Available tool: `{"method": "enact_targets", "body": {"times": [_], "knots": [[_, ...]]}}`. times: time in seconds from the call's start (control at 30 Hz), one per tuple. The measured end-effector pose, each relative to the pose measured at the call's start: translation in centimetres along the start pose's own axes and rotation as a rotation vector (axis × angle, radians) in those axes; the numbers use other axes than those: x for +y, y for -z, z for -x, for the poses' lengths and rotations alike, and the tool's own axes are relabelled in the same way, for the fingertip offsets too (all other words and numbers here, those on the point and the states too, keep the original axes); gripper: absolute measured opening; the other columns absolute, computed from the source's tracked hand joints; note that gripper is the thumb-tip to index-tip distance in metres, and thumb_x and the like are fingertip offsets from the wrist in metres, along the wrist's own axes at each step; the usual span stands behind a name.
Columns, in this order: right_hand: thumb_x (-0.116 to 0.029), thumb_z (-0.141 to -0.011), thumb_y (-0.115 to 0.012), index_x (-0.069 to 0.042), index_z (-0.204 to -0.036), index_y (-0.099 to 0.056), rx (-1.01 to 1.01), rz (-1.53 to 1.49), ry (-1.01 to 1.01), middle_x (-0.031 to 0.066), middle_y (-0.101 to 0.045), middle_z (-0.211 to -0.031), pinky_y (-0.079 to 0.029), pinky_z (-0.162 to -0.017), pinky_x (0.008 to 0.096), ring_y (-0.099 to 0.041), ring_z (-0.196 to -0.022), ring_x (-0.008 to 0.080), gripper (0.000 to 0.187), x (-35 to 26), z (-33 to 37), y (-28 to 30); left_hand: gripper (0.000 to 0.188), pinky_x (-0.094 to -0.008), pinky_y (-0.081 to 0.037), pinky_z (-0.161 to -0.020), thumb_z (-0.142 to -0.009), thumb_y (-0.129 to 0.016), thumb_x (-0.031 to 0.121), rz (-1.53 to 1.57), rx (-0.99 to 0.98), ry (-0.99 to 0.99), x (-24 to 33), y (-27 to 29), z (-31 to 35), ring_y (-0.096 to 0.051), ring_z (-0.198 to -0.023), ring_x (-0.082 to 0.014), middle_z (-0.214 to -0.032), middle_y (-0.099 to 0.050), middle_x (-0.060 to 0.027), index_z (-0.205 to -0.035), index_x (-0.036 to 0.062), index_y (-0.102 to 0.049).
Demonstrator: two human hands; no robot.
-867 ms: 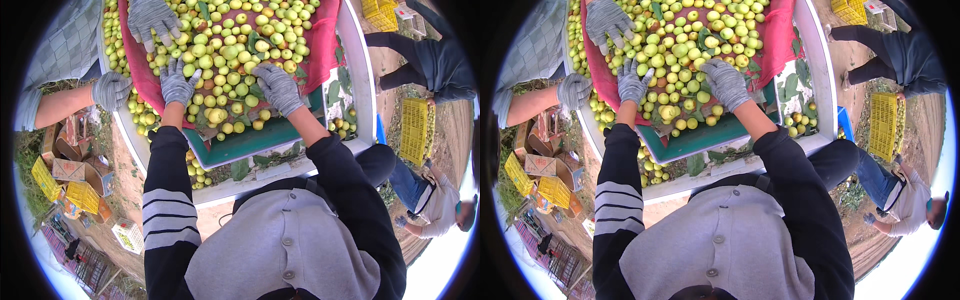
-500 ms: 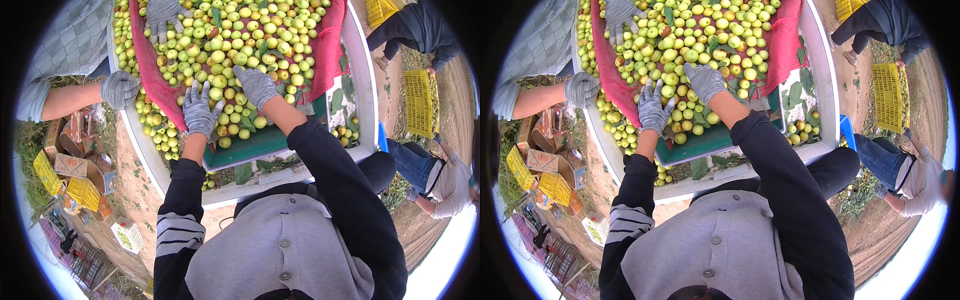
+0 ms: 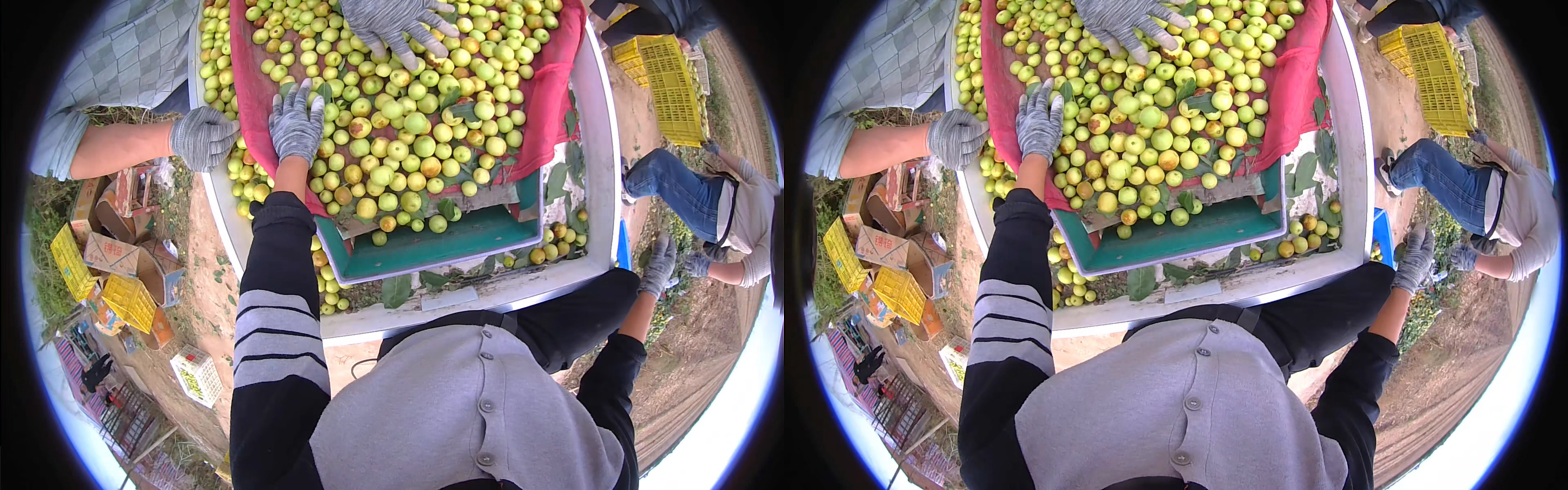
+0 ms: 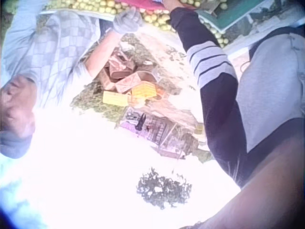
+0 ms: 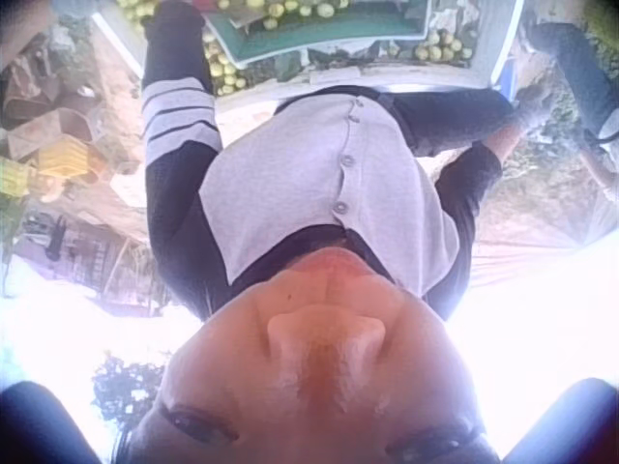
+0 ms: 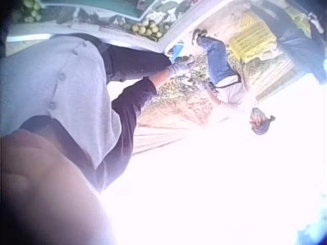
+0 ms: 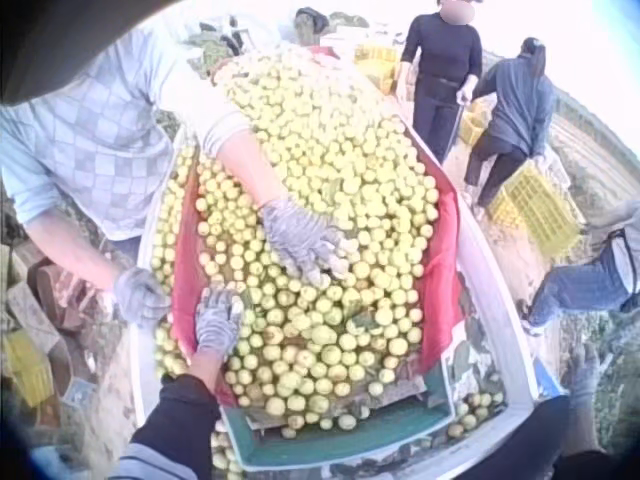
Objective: The person sorts green apples by hand from a large red bin onto a green conveyor belt. They repeatedly scoop and place apples, occasionally removing leaves, while a coworker assists nearby. The apples move along the belt into a collection area.
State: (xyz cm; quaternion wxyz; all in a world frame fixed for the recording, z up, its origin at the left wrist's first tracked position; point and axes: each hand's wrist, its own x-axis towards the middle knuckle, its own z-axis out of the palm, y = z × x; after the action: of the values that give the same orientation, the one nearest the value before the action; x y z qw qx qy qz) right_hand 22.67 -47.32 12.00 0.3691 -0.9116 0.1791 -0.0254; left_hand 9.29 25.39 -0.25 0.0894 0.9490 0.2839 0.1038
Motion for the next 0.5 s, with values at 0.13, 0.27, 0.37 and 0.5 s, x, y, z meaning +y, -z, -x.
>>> {"method": "enact_targets", "body": {"times": [0.13, 0.27, 0.37, 0.5], "knots": [[-0.032, -0.086, -0.070, -0.019, -0.125, -0.063, -0.121, 1.283, -0.142, 0.0221, -0.067, -0.108, -0.049, -0.093, 0.0448, -0.063, -0.105, 0.0402, 0.042, 3.0, 1.4, 8.0, 0.050, -0.0524, -0.026, -0.115, -0.099, -0.049, 0.041, -0.074, -0.137, -0.168, 1.9, 1.4, 2.1, -0.034, -0.141, -0.0372, -0.150, -0.043, -0.0059, -0.146, 0.0259, -0.043], [-0.030, -0.087, -0.069, -0.009, -0.130, -0.059, 0.224, 0.964, 0.402, 0.0224, -0.058, -0.129, -0.042, -0.104, 0.0452, -0.054, -0.122, 0.0363, 0.049, -1.8, 1.7, 1.2, 0.062, -0.0498, -0.026, -0.116, -0.094, -0.058, 0.040, -0.007, -0.145, -0.268, 5.2, 2.0, 6.3, -0.031, -0.140, -0.0439, -0.155, -0.034, -0.0143, -0.149, 0.0201, -0.039], [-0.019, -0.087, -0.068, -0.006, -0.131, -0.058, -0.081, 0.341, 0.884, 0.0163, -0.056, -0.133, -0.042, -0.105, 0.0420, -0.054, -0.121, 0.0346, 0.046, -8.2, 1.3, -10.7, 0.062, -0.0491, -0.024, -0.117, -0.095, -0.054, 0.038, 0.291, -0.211, -0.340, 6.1, 2.2, 8.8, -0.027, -0.143, -0.0418, -0.156, -0.030, -0.0146, -0.151, 0.0177, -0.035], [-0.012, -0.084, -0.067, -0.017, -0.140, -0.051, -0.393, 0.201, 1.172, 0.0122, -0.048, -0.144, -0.040, -0.109, 0.0408, -0.046, -0.132, 0.0319, 0.059, -18.8, 1.4, -24.6, 0.052, -0.0449, -0.031, -0.115, -0.096, -0.055, 0.017, 0.517, -0.015, -0.092, 3.5, 4.4, 9.7, -0.035, -0.140, -0.0380, -0.148, -0.041, -0.0183, -0.145, 0.0082, -0.042]]}}
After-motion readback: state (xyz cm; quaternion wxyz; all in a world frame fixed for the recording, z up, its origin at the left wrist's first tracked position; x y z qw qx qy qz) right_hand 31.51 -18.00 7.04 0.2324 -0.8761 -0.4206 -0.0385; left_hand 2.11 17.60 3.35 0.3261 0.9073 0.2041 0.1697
